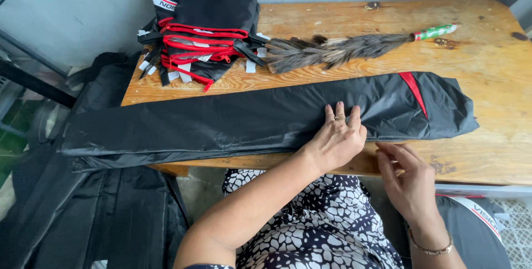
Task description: The person uses a feather duster to wipe a black fabric item on a wooden table, then folds the fabric into a compact rectangular shape. The duster is set aside, and the person smooths and folds the fabric multiple times until it is neatly stacked.
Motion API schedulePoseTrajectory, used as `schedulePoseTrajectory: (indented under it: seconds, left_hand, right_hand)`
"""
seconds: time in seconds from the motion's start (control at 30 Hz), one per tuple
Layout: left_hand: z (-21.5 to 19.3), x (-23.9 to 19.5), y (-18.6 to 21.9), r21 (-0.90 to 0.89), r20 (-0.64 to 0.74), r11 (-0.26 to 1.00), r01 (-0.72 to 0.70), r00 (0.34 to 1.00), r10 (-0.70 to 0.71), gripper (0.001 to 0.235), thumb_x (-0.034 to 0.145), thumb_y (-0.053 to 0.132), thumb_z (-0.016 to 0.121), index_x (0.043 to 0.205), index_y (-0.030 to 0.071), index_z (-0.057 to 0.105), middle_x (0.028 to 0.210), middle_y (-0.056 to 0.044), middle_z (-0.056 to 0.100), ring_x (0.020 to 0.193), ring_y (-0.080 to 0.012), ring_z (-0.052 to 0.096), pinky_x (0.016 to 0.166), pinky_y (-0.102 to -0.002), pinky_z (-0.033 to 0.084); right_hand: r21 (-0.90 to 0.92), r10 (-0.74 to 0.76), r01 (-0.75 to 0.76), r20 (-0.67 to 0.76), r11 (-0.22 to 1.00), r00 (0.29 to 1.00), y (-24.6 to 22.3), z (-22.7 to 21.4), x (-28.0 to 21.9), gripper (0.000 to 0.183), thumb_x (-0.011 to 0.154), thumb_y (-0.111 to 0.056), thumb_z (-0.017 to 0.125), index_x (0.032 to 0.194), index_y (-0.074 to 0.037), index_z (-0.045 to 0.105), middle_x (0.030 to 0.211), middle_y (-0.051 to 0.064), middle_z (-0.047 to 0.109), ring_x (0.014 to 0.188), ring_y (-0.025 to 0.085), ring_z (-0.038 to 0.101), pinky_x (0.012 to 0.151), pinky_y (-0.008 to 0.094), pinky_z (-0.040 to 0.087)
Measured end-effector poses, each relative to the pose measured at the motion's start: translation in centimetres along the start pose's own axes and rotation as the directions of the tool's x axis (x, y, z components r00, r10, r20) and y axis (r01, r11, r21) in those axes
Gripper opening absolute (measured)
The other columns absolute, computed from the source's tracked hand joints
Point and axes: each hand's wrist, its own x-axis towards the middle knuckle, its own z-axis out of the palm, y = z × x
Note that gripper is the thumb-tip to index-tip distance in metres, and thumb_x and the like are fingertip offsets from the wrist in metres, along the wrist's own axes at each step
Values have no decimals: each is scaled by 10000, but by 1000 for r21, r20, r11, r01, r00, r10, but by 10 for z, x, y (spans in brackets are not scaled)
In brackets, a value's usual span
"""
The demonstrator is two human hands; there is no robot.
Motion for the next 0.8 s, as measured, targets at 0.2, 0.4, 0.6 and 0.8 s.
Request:
schedulePoseTrajectory:
  seconds: [0.2,0.4,0.6,0.8]
  left_hand:
    - [-17,8,-3,-113,-350,988,106,926,-139,137,964,-8,513,866,2,609,1247,-296,666,1060,-553,696,818,-667,573]
    - [-12,20,20,-199,-519,980,23,845,-126,200,885,141,598,990,-29,612,1262,-271,624,1002,-529,714,801,-661,595]
    - [-42,4,29,-536,-179,837,106,955,-236,417,893,382,515,1107,45,636,1353,-201,632,1337,-497,580,1144,-726,364]
    - [-71,4,7,-475,133,734,486,864,-486,596,1004,340,384,1394,-101,472,1419,-397,502,1418,-646,342,1140,-791,147]
  right_hand:
    - [746,500,-395,96,536,860,-12,11,10,418,1046,-116,509,1435,28,457,1150,219,650,1061,368,692,894,455,597]
    - [957,338,-105,8,271,941,78,61,26,255,1153,-247,580,964,-102,488,666,153,648,593,298,730,650,336,623]
    - [961,611,-81,-102,264,785,79,59,29,242,958,-40,826,837,63,644,768,203,664,631,246,707,576,445,626]
    - [942,622,-24,-201,334,757,40,32,24,210,946,19,739,1129,-70,688,965,58,759,940,234,808,880,370,700]
